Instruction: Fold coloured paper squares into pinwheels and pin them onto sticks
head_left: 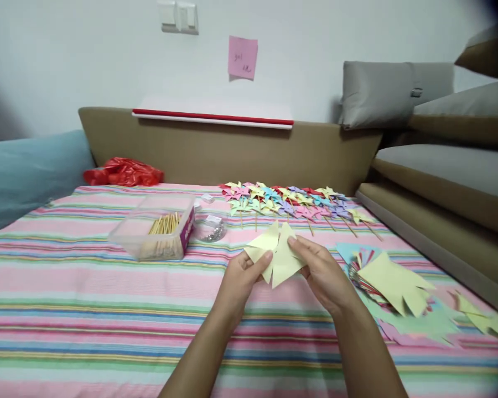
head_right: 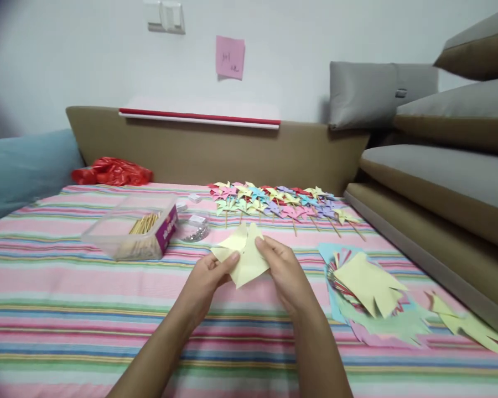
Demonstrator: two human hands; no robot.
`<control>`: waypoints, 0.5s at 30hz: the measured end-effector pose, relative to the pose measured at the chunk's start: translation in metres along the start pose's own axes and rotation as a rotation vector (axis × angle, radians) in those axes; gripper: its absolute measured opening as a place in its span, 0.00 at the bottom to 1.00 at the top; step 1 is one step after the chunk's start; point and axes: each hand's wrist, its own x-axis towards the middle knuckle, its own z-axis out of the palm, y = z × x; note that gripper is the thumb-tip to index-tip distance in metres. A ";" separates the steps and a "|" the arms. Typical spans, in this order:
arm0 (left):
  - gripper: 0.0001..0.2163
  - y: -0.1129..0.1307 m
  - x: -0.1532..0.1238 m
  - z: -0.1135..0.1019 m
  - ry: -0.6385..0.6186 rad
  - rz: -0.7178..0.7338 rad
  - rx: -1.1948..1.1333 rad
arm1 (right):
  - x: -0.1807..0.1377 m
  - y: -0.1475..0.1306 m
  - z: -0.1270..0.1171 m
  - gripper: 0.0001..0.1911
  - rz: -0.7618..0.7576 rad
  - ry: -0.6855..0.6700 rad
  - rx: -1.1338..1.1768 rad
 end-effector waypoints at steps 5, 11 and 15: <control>0.19 -0.013 0.004 -0.014 0.155 -0.010 -0.013 | 0.007 0.023 0.004 0.20 0.061 -0.054 -0.057; 0.24 -0.024 0.001 -0.014 0.397 -0.007 -0.145 | 0.000 0.038 -0.007 0.26 -0.105 0.046 -0.261; 0.26 -0.026 -0.003 -0.011 0.439 0.038 -0.223 | -0.008 0.041 -0.015 0.21 -0.303 -0.101 -0.720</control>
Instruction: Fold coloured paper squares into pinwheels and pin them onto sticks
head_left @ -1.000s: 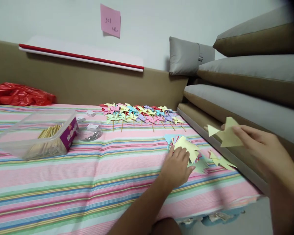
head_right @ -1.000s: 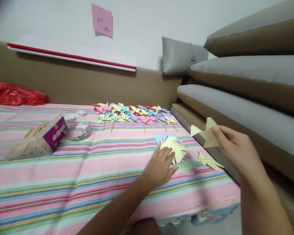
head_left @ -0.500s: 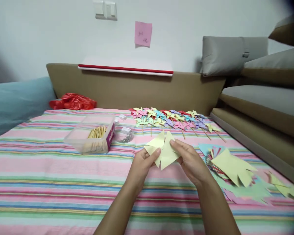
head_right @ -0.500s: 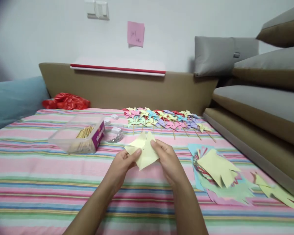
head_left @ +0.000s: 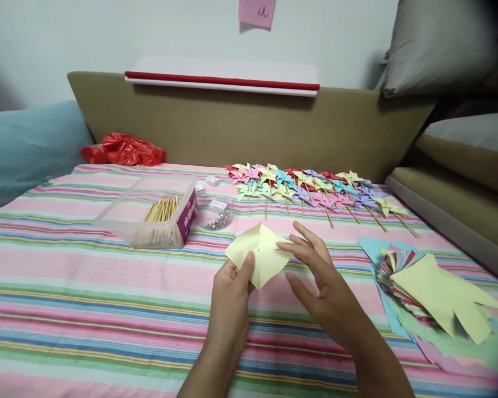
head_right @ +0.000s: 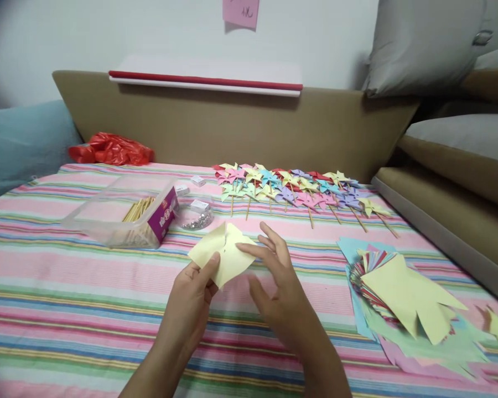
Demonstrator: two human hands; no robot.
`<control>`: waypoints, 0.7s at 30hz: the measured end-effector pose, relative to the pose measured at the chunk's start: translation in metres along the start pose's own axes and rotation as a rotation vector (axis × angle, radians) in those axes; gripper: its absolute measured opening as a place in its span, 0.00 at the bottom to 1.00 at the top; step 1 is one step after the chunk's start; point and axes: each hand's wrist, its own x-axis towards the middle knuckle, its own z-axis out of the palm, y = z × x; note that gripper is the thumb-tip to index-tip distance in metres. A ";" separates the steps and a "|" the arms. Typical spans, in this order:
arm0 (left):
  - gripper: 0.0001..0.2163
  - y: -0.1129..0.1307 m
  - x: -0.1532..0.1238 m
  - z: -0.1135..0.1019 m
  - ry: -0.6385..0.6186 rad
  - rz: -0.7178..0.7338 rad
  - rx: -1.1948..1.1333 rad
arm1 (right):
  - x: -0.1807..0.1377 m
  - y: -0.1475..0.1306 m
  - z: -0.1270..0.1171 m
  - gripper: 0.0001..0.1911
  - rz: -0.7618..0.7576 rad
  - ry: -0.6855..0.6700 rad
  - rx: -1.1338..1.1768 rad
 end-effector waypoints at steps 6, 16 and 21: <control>0.23 0.000 -0.008 0.003 -0.082 -0.005 0.002 | -0.003 -0.002 0.004 0.06 -0.016 -0.030 -0.150; 0.15 0.004 -0.015 -0.002 -0.122 0.061 0.287 | 0.002 -0.002 0.007 0.08 0.109 0.146 0.124; 0.16 0.005 -0.019 -0.001 -0.157 0.062 0.322 | 0.002 -0.003 0.010 0.07 0.132 0.208 0.164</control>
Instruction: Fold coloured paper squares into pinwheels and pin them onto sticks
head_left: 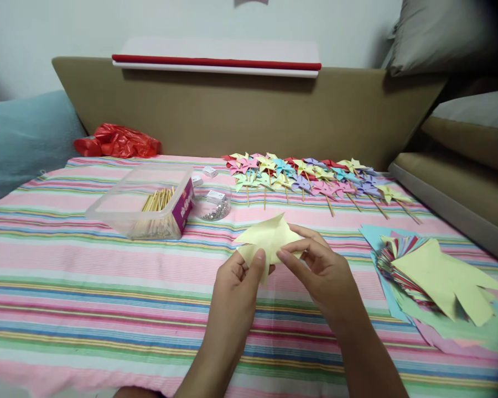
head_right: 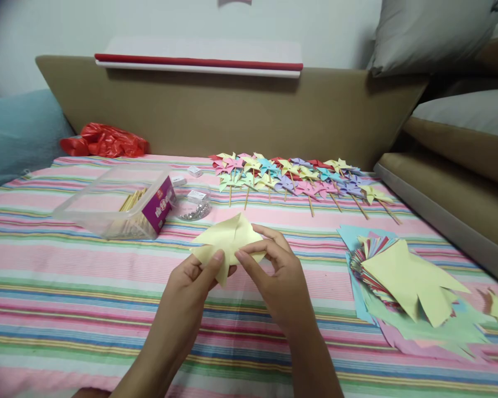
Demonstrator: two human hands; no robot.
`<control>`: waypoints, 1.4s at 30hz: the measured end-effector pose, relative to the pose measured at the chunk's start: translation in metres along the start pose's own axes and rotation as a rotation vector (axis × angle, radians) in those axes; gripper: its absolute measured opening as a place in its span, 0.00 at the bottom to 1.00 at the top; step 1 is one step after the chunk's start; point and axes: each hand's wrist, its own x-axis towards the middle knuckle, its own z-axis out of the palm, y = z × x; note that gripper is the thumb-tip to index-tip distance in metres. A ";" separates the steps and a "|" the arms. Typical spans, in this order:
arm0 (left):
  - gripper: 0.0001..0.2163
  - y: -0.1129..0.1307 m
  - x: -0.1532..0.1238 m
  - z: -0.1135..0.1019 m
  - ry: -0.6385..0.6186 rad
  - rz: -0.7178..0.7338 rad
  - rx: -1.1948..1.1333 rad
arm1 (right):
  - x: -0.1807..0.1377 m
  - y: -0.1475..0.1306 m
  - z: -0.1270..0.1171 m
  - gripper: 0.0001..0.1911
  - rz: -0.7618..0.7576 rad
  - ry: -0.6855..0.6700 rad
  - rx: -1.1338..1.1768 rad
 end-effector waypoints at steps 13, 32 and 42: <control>0.11 0.005 -0.001 0.002 -0.026 0.057 0.053 | 0.000 0.000 0.003 0.07 0.001 0.020 0.043; 0.37 0.017 -0.007 -0.012 -0.139 0.070 0.377 | -0.008 -0.008 -0.004 0.14 0.311 -0.194 0.305; 0.24 0.013 0.002 -0.002 -0.083 -0.012 0.059 | -0.002 -0.008 0.017 0.10 0.392 0.076 0.804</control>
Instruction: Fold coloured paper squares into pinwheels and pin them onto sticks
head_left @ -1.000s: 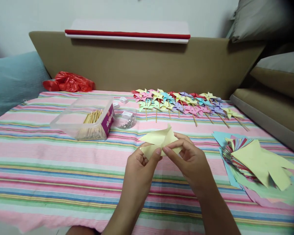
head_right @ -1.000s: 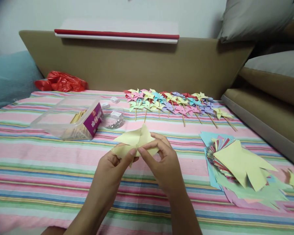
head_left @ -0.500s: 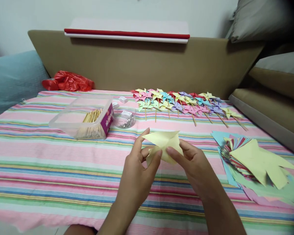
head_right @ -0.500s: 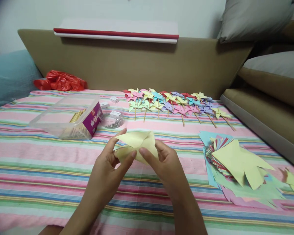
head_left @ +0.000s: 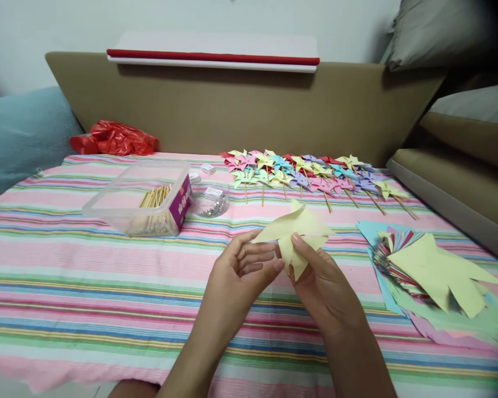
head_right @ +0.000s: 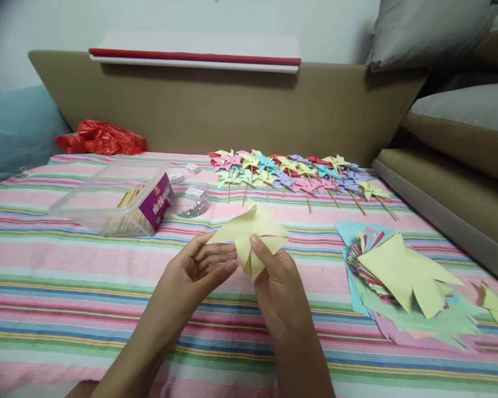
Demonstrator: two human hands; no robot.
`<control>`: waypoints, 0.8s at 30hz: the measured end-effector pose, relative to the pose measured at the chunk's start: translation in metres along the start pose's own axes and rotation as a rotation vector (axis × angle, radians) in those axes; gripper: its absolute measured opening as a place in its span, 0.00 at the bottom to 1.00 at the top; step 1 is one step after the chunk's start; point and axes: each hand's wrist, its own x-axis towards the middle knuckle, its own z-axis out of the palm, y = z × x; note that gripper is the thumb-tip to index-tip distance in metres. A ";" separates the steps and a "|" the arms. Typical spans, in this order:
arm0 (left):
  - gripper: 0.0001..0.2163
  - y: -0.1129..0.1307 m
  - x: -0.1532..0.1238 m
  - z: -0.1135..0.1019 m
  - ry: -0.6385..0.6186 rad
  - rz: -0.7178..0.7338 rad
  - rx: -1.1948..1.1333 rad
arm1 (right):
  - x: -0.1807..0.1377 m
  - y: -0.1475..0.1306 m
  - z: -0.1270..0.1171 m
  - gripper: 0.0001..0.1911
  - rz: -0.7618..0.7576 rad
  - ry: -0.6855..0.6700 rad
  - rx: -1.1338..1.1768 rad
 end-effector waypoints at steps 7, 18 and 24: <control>0.15 -0.008 -0.002 0.007 -0.007 0.038 -0.078 | -0.004 0.009 0.008 0.10 0.065 -0.108 0.099; 0.13 -0.008 0.000 0.007 0.222 0.011 -0.077 | -0.005 0.014 0.012 0.08 0.059 -0.112 0.088; 0.13 -0.005 -0.002 0.006 0.238 0.001 -0.090 | -0.004 0.016 0.007 0.14 0.027 -0.020 -0.010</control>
